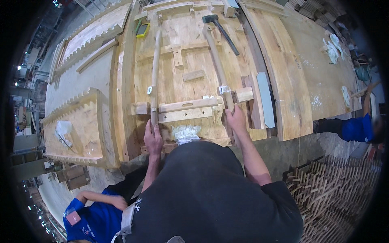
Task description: The person assembles wooden furniture components on a workbench. They pick up small wooden pieces, align them with pre-drilled holes, and insert dowels to join the parts. A coworker applies glue to other components nearby. The person repeatedly handles and positions the pieces to form a frame structure.
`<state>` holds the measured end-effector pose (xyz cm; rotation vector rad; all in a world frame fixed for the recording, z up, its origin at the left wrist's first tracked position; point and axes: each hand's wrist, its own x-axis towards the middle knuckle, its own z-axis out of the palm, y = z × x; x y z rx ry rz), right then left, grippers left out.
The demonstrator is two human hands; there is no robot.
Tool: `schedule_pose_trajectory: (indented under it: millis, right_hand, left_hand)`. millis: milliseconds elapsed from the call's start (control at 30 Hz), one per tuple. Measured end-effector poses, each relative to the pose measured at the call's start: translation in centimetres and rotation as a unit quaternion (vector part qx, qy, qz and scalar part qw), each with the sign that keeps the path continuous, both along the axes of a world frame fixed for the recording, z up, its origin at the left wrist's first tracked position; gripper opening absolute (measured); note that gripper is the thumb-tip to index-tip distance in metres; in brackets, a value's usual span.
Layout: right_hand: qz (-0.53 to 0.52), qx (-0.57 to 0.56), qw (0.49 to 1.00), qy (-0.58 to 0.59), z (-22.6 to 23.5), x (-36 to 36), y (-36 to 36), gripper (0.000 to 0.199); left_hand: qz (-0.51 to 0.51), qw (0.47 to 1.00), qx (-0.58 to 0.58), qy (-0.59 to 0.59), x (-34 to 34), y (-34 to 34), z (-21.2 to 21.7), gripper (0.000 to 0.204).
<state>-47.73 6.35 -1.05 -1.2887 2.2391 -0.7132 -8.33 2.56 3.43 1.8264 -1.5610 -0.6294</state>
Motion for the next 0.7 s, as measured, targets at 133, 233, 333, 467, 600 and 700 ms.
schedule_pose_trajectory:
  millis: [133,233,333,467,600,700]
  right_hand:
    - [-0.005,-0.036,0.997,0.072,1.5,0.7,0.6,0.047]
    - [0.031,-0.123,0.972,0.199,4.2,2.1,0.0,0.043]
    - [0.116,-0.215,0.952,0.183,7.5,5.2,-2.8,0.038]
    - [0.264,-0.235,0.932,0.08,6.3,10.1,-9.0,0.023]
    - [0.39,-0.039,0.92,0.028,4.0,13.3,-13.0,0.035]
    - [0.388,0.006,0.921,0.018,4.5,13.7,-13.8,0.04]
  left_hand:
    - [0.005,0.995,0.093,0.028,0.4,-0.3,0.0,0.041]
    - [0.002,0.987,0.14,0.076,1.3,-0.8,0.2,0.038]
    - [-0.02,0.974,0.138,0.18,3.4,-1.8,-1.1,0.027]
    - [-0.032,0.924,0.212,0.317,3.9,-3.8,0.2,0.022]
    - [0.01,0.929,0.212,0.304,2.2,-4.0,1.7,0.024]
    - [0.025,0.949,0.17,0.266,3.0,-2.2,-1.6,0.034]
